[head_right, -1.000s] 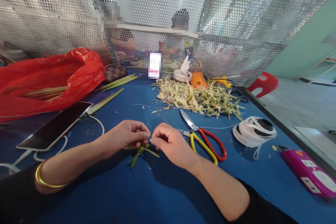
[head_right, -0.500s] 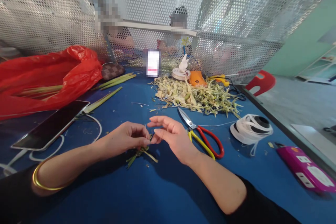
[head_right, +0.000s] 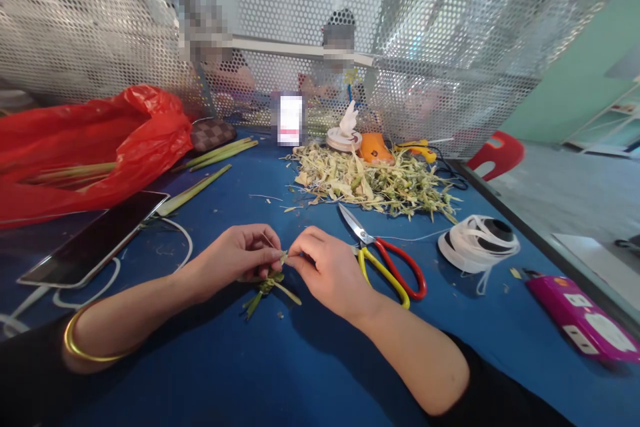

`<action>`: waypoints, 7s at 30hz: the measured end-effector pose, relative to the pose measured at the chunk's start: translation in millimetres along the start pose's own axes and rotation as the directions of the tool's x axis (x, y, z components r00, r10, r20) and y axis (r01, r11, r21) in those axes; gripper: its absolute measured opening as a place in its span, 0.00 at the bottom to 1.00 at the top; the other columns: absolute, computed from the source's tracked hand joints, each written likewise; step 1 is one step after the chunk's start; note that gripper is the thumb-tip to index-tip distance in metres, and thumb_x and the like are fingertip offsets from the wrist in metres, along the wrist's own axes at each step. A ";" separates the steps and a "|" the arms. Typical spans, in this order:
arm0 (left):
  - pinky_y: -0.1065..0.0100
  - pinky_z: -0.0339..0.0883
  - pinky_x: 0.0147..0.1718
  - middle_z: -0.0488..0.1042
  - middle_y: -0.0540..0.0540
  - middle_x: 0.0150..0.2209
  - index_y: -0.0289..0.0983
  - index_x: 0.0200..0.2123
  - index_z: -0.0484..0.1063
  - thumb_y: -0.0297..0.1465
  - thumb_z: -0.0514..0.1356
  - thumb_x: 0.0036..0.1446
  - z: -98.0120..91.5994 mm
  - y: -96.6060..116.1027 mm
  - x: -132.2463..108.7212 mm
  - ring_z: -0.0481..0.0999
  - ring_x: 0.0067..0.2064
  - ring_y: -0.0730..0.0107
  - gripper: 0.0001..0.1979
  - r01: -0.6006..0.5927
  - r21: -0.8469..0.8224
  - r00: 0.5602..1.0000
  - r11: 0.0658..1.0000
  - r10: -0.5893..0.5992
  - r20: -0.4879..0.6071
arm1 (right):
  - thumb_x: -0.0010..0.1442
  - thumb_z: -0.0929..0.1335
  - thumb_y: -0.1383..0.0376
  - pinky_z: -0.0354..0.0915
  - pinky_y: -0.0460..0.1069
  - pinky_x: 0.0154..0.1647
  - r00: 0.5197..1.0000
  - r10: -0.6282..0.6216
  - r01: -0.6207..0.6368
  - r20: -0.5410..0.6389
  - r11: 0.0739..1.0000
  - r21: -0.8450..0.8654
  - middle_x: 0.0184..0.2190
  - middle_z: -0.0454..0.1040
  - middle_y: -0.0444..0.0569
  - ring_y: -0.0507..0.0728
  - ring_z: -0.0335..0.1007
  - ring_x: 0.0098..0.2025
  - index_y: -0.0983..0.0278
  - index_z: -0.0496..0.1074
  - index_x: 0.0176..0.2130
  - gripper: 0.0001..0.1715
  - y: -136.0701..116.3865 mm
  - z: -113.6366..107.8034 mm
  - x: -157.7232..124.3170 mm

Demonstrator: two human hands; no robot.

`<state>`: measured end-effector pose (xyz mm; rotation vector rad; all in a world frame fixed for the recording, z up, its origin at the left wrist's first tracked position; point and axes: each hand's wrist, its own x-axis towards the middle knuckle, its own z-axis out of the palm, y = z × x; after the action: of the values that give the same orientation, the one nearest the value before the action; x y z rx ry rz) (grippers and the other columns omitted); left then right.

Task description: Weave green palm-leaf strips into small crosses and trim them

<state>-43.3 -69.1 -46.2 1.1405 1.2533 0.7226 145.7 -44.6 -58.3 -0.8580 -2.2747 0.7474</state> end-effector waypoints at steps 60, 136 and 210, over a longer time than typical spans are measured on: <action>0.75 0.60 0.30 0.76 0.54 0.27 0.39 0.28 0.75 0.28 0.60 0.52 -5.4 -9.8 3.0 0.72 0.29 0.76 0.04 -0.379 0.677 0.832 0.631 0.552 -0.048 | 0.56 0.67 0.69 0.60 0.45 0.28 0.955 0.297 -0.290 -0.006 0.935 0.203 0.24 0.70 0.42 0.50 0.64 0.25 0.63 0.71 0.26 0.07 2.3 11.1 3.0; 0.68 0.55 0.26 0.76 0.37 0.34 0.34 0.41 0.68 0.53 0.46 0.54 -123.0 -1.7 -84.1 0.74 0.33 0.53 0.29 0.635 0.733 0.682 0.245 0.268 -0.680 | 0.62 0.59 0.66 0.60 0.46 0.28 0.935 0.181 -0.230 0.306 0.964 0.133 0.22 0.65 0.39 0.51 0.67 0.25 0.60 0.58 0.30 0.07 -2.2 -2.9 0.1; 0.70 0.59 0.31 0.75 0.51 0.27 0.39 0.26 0.75 0.34 0.61 0.53 9.1 -5.3 1.9 0.71 0.32 0.69 0.07 -0.265 0.837 0.830 0.479 0.555 -0.055 | 0.63 0.59 0.58 0.65 0.49 0.29 0.964 0.253 -0.250 0.082 0.967 -0.046 0.24 0.72 0.44 0.55 0.70 0.27 0.60 0.63 0.45 0.12 16.8 3.1 -4.4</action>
<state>-34.9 -71.3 -52.5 2.2393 1.6771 0.7189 152.8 -38.0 -73.1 -1.1682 -2.2859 0.8726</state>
